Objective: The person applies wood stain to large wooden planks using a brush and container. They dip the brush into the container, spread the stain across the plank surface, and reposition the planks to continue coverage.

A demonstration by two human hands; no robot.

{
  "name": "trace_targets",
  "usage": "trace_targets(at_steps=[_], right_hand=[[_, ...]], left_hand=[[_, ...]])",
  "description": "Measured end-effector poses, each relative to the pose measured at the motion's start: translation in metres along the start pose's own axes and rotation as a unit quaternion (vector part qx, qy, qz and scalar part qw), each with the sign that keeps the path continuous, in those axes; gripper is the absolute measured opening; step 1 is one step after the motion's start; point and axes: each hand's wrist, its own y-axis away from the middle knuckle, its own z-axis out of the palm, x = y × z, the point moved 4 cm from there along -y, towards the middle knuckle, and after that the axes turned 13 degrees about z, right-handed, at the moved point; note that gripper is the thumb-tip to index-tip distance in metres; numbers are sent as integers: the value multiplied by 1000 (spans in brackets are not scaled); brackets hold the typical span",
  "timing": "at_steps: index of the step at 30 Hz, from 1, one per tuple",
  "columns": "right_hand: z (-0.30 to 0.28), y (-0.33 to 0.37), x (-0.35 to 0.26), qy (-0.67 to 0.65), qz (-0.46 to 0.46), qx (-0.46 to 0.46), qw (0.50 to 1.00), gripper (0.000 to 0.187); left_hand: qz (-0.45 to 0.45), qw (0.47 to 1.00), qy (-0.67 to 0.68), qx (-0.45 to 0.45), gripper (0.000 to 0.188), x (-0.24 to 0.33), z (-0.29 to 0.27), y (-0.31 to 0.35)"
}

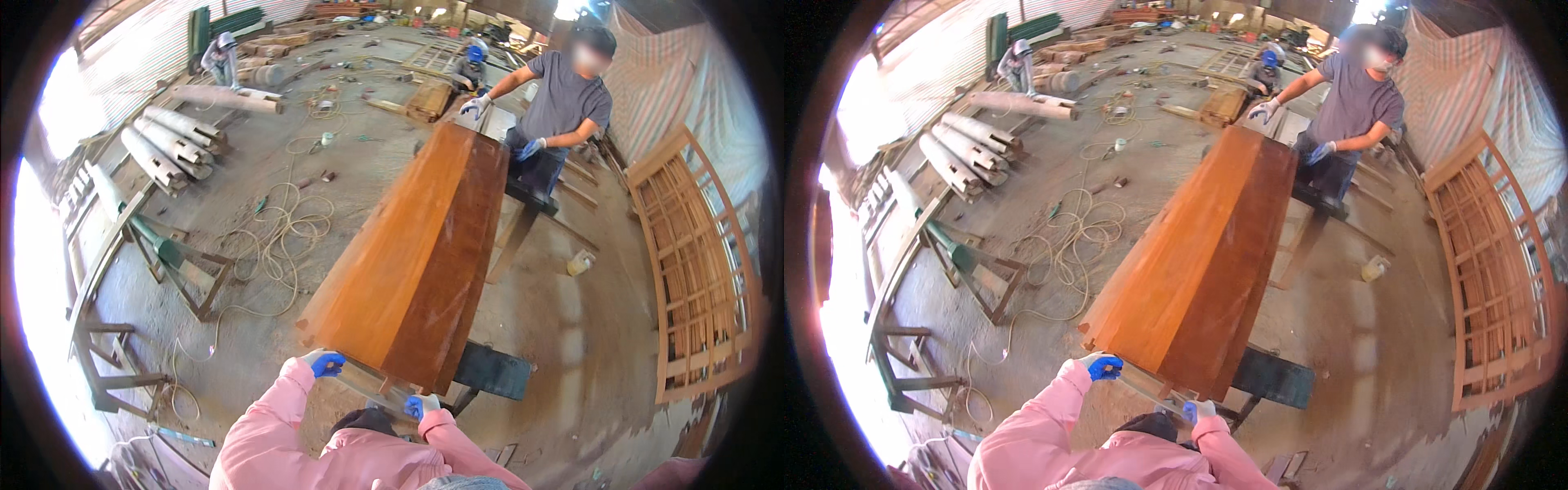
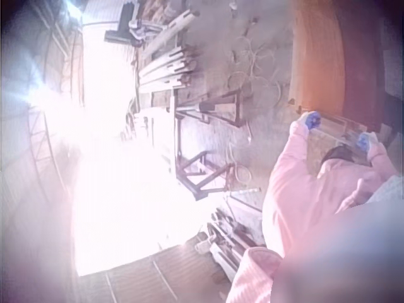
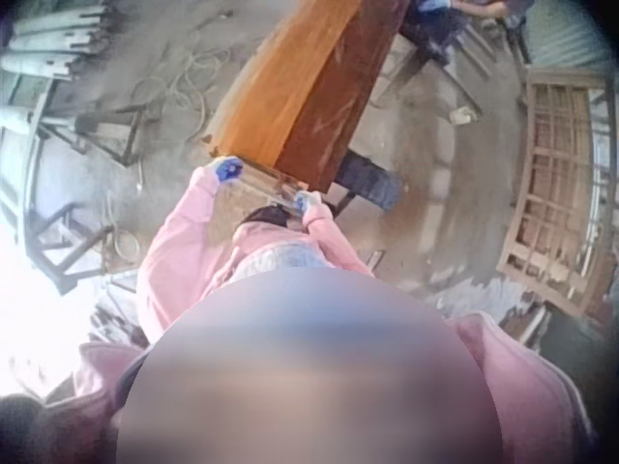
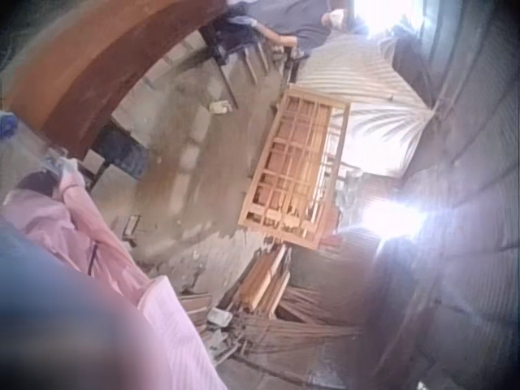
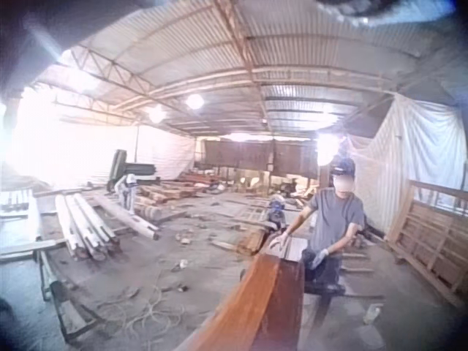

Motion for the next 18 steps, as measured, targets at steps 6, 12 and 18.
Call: trace_targets(at_steps=[6,12,18], right_hand=[[3,9,-18,-9,3,9,1000,15],[9,22,-25,-26,17,-1,1000,10],[-3,-18,-8,25,20,-1,999,7]], left_hand=[[-51,997,-53,9,15,17,4,-10],[71,976,-176,-102,12,16,-1,-13],[97,957,-245,-124,11,3,-21,-26]])
